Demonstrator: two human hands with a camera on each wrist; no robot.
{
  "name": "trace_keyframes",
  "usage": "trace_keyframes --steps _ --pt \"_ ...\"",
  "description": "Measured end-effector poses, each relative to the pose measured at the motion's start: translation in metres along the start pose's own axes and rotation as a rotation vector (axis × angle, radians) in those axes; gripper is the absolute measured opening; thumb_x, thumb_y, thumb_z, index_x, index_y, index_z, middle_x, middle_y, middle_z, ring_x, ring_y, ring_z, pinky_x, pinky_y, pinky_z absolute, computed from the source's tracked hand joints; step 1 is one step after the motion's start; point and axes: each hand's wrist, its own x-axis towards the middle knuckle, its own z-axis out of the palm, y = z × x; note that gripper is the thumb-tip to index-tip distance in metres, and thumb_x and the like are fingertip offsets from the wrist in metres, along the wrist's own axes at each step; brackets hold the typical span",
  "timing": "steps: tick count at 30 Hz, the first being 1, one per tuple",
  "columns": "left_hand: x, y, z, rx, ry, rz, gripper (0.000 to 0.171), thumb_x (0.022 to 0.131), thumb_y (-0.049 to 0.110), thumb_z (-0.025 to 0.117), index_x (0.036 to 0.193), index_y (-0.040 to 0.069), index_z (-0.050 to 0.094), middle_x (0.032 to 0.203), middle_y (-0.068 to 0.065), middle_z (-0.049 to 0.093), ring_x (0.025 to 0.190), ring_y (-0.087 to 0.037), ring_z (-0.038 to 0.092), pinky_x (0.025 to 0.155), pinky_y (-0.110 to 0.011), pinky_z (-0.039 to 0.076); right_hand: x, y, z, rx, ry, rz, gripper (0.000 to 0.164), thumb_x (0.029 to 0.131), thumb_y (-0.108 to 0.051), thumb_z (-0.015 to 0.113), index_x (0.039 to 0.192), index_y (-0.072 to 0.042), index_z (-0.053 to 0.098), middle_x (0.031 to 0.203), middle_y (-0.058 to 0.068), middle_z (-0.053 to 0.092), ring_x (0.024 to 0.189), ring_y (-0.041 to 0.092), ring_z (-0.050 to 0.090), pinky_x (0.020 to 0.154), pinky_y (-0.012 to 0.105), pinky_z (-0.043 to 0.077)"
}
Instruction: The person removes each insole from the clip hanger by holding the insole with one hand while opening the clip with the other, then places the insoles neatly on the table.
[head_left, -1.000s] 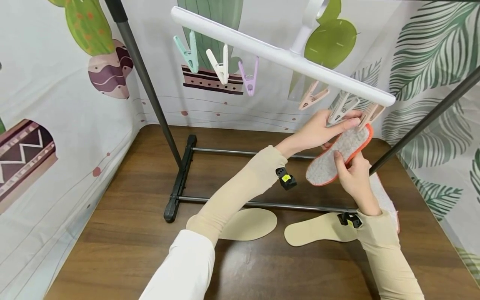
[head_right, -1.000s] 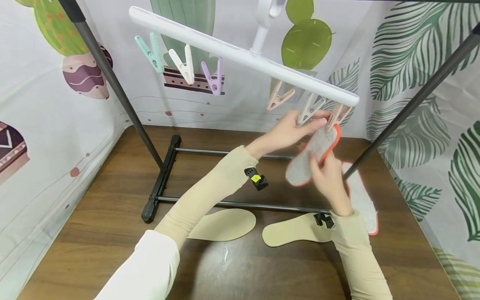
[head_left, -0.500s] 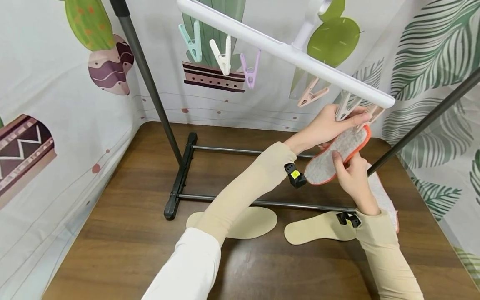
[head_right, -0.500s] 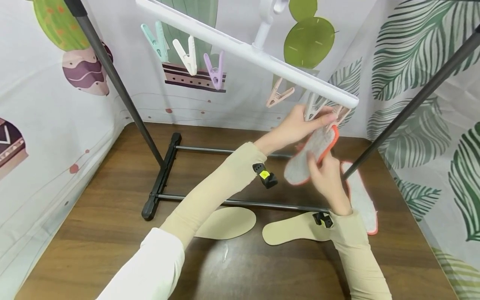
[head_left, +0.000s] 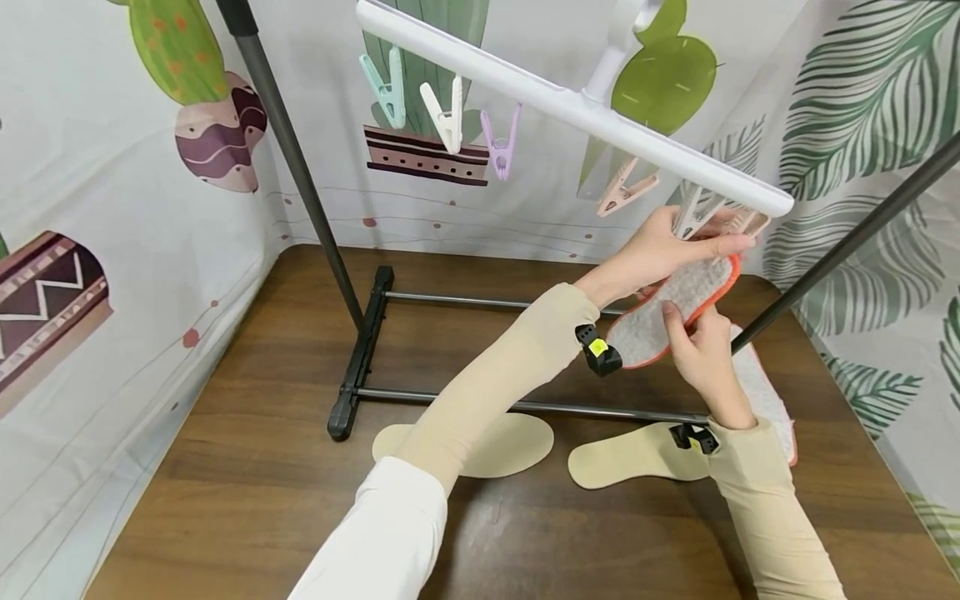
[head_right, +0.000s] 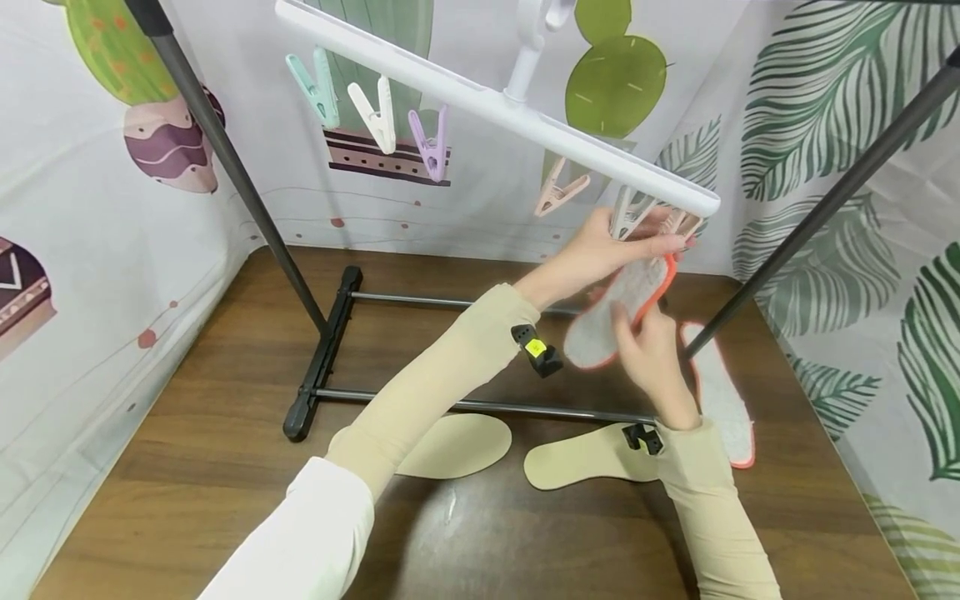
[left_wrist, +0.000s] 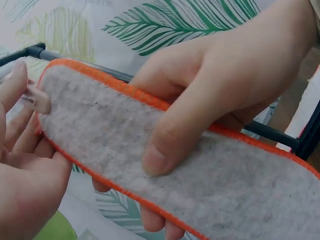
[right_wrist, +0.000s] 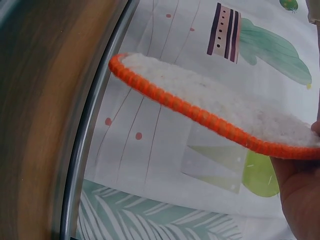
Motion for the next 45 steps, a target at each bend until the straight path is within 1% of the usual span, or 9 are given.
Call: trace_keyframes --steps 2,4,8,11,15,21,29,36,45 --pt "-0.001 0.002 0.003 0.045 0.048 0.003 0.046 0.085 0.014 0.075 0.129 0.018 0.062 0.119 0.01 0.069 0.102 0.012 0.059 0.088 -0.007 0.044 0.0 0.0 0.0 -0.008 0.006 -0.002 0.017 0.089 -0.002 0.057 0.096 0.014 0.058 0.071 -0.001 0.059 0.069 -0.02 0.045 0.059 0.007 0.035" --pt "-0.003 0.004 0.007 0.074 0.084 0.02 0.047 0.084 0.016 0.076 0.129 0.02 0.063 0.12 0.013 0.068 0.102 0.014 0.057 0.088 -0.006 0.044 0.001 -0.001 -0.001 -0.01 0.011 -0.006 0.016 0.088 -0.002 0.057 0.094 0.013 0.058 0.069 -0.003 0.056 0.066 -0.018 0.044 0.058 0.008 0.034" --pt "-0.003 0.005 0.01 0.069 0.124 0.036 0.041 0.086 0.019 0.075 0.126 0.021 0.065 0.113 0.014 0.07 0.097 0.015 0.058 0.086 -0.006 0.046 0.001 -0.003 0.0 0.005 0.003 -0.022 0.014 0.088 0.0 0.057 0.092 0.013 0.058 0.066 0.01 0.056 0.065 -0.017 0.043 0.057 0.009 0.034" --pt "-0.001 0.003 0.009 0.07 0.104 0.045 0.037 0.089 0.02 0.071 0.126 0.02 0.065 0.112 0.01 0.072 0.095 0.014 0.06 0.085 -0.006 0.046 0.0 -0.003 0.0 0.01 0.002 -0.028 0.013 0.087 0.001 0.058 0.092 0.013 0.058 0.067 0.017 0.058 0.066 -0.017 0.043 0.058 0.009 0.034" --pt "0.002 -0.001 0.004 0.021 0.005 0.082 0.034 0.097 0.017 0.059 0.13 0.01 0.061 0.118 -0.007 0.07 0.093 0.005 0.065 0.084 -0.01 0.049 -0.002 -0.001 0.0 -0.001 0.016 -0.024 0.013 0.086 0.001 0.058 0.089 0.013 0.059 0.067 0.02 0.059 0.068 -0.019 0.043 0.058 0.009 0.034" --pt "0.002 -0.002 -0.003 -0.068 -0.072 0.067 0.035 0.1 0.013 0.053 0.133 0.005 0.057 0.118 -0.018 0.068 0.09 -0.002 0.068 0.082 -0.015 0.053 -0.003 0.001 0.002 -0.015 0.002 -0.009 0.015 0.087 -0.001 0.057 0.088 0.014 0.058 0.069 0.025 0.06 0.07 -0.021 0.042 0.059 0.012 0.034" --pt "-0.007 0.009 -0.001 -0.098 -0.101 0.086 0.032 0.101 0.009 0.049 0.131 -0.001 0.057 0.115 -0.023 0.067 0.09 -0.005 0.067 0.081 -0.016 0.053 -0.001 0.0 0.002 -0.008 0.001 -0.012 0.014 0.086 0.0 0.057 0.087 0.014 0.058 0.068 0.024 0.06 0.069 -0.021 0.042 0.058 0.01 0.034" --pt "0.0 0.004 0.001 -0.037 -0.063 0.066 0.029 0.1 0.015 0.053 0.126 0.004 0.062 0.107 -0.015 0.072 0.086 -0.002 0.068 0.07 -0.016 0.053 0.0 -0.001 0.0 -0.017 0.004 -0.025 0.013 0.086 0.0 0.058 0.085 0.013 0.058 0.065 0.02 0.058 0.066 -0.019 0.041 0.055 0.012 0.033" --pt "0.001 0.003 0.003 -0.11 -0.044 0.056 0.03 0.1 0.014 0.053 0.126 0.002 0.061 0.111 -0.02 0.07 0.087 -0.008 0.069 0.068 -0.017 0.054 0.001 0.0 0.001 -0.024 -0.002 -0.036 0.013 0.086 0.0 0.058 0.082 0.012 0.058 0.062 0.017 0.055 0.062 -0.016 0.038 0.052 0.014 0.032"
